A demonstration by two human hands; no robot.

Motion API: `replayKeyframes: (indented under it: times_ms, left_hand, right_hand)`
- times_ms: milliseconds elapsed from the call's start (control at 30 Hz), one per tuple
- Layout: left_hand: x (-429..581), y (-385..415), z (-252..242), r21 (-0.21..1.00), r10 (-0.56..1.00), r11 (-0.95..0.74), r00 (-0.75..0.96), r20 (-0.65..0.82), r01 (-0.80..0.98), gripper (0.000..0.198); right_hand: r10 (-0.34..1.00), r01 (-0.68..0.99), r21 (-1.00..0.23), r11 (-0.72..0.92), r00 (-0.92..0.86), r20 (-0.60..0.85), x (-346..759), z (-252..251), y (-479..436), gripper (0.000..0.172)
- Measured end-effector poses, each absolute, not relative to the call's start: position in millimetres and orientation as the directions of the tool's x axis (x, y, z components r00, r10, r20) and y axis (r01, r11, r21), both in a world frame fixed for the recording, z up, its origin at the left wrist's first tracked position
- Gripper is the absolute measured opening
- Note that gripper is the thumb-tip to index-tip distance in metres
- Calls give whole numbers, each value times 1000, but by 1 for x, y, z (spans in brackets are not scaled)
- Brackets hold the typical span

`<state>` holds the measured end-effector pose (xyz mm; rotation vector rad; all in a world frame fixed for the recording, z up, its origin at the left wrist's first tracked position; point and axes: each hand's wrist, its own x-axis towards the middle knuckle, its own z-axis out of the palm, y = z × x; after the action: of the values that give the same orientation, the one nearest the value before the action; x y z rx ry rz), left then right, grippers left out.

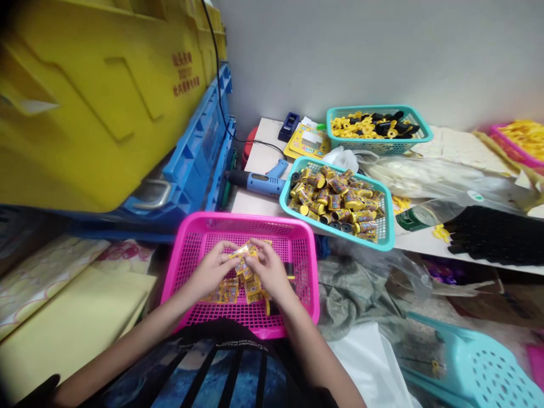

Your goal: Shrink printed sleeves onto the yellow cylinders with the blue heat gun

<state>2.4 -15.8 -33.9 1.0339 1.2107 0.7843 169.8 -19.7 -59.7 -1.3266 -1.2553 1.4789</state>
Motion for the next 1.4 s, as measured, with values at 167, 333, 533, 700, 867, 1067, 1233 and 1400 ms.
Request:
replayKeyframes:
  times_ms: [167, 333, 533, 700, 867, 1067, 1233, 1400]
  left_hand:
    - [-8, -6, -32, 967, 982, 186, -49, -180, 173, 10]
    - [-7, -2, -27, 958, 958, 282, 42, -283, 46, 27]
    - [-3, -5, -29, 947, 951, 308, 56, -304, -88, 37]
    - [-10, -4, -33, 952, 953, 301, 1, -302, -52, 17]
    - [-9, -3, -35, 956, 957, 290, -12, -291, -42, 19]
    - [-13, -2, -39, 948, 949, 316, 12, -316, -35, 25]
    - [-17, -6, -38, 950, 948, 312, 69, -311, 1, 26]
    - [-16, -7, -36, 956, 945, 292, 144, -293, 29, 29]
  right_hand:
    - [978, 141, -968, -206, 11, -207, 168, -61, -9, 55]
    - [973, 124, -980, -155, -151, -173, 159, -51, -1, 60]
    - [978, 256, -963, -90, -161, -134, 163, -42, -3, 58]
    - [988, 884, -467, -22, -54, -147, 211, -54, -22, 39]
    - [941, 979, -190, 78, -136, -310, 224, -72, -45, 32]
    - [894, 863, -502, 57, -268, -359, 227, -83, -40, 53]
    - [935, 665, -741, -100, -192, -298, 236, -66, -26, 35]
    - [958, 295, -948, -124, -214, -192, 222, -38, -22, 43]
